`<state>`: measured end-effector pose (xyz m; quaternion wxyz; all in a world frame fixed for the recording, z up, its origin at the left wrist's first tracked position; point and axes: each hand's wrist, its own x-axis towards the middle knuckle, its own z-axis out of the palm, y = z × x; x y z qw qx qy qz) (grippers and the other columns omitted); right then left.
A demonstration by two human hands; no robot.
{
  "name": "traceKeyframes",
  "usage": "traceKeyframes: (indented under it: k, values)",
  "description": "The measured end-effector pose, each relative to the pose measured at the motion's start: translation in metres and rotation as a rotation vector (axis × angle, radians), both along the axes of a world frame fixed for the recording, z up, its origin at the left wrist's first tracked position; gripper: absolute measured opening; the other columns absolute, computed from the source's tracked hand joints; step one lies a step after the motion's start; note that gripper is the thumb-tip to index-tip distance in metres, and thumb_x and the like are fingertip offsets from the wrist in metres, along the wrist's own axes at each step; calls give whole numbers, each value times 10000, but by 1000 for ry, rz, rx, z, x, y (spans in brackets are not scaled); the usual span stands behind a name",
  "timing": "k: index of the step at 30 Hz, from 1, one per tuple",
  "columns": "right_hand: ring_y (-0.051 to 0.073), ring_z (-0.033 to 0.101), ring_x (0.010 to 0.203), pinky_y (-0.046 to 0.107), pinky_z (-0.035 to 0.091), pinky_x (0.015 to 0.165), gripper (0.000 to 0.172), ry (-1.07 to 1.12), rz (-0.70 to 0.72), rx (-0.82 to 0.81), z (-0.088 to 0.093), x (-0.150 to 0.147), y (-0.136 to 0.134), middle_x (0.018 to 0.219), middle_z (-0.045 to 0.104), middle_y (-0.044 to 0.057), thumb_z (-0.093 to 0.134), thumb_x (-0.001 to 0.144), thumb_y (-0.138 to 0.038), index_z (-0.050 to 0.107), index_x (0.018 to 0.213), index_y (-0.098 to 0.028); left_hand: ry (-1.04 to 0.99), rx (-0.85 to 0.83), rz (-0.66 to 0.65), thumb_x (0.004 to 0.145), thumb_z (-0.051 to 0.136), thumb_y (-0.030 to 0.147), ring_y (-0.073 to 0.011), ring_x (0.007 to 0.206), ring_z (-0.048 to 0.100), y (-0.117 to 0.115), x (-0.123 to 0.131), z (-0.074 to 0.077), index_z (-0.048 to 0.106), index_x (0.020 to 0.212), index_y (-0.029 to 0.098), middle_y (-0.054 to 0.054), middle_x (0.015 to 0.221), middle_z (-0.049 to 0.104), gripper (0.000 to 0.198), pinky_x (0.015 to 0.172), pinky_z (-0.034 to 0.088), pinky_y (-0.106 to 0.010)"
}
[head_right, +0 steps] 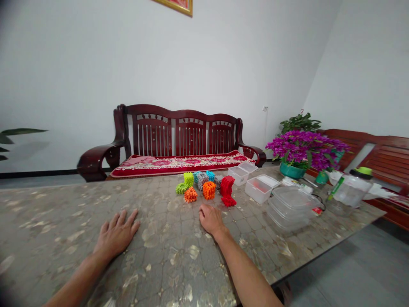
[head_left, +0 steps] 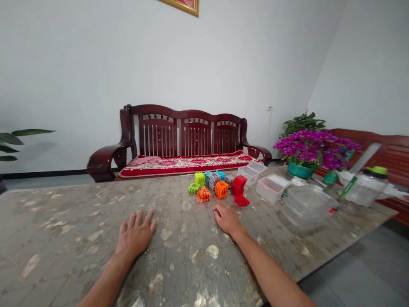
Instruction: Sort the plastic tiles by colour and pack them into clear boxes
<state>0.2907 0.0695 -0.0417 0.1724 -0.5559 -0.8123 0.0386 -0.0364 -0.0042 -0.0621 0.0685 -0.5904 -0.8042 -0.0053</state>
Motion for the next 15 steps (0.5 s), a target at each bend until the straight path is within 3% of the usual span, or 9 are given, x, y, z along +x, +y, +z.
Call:
traceKeyframes:
  k: [15]
  values:
    - [181, 663, 922, 254, 383, 735, 216, -5, 19, 4, -3, -1, 3, 1019, 743, 42, 486, 918, -191, 672, 1017, -237, 11, 83, -31, 975, 384, 444, -329, 1404, 408, -4, 1, 3, 469, 1473, 257, -148, 1533, 456, 539, 1100, 319, -485]
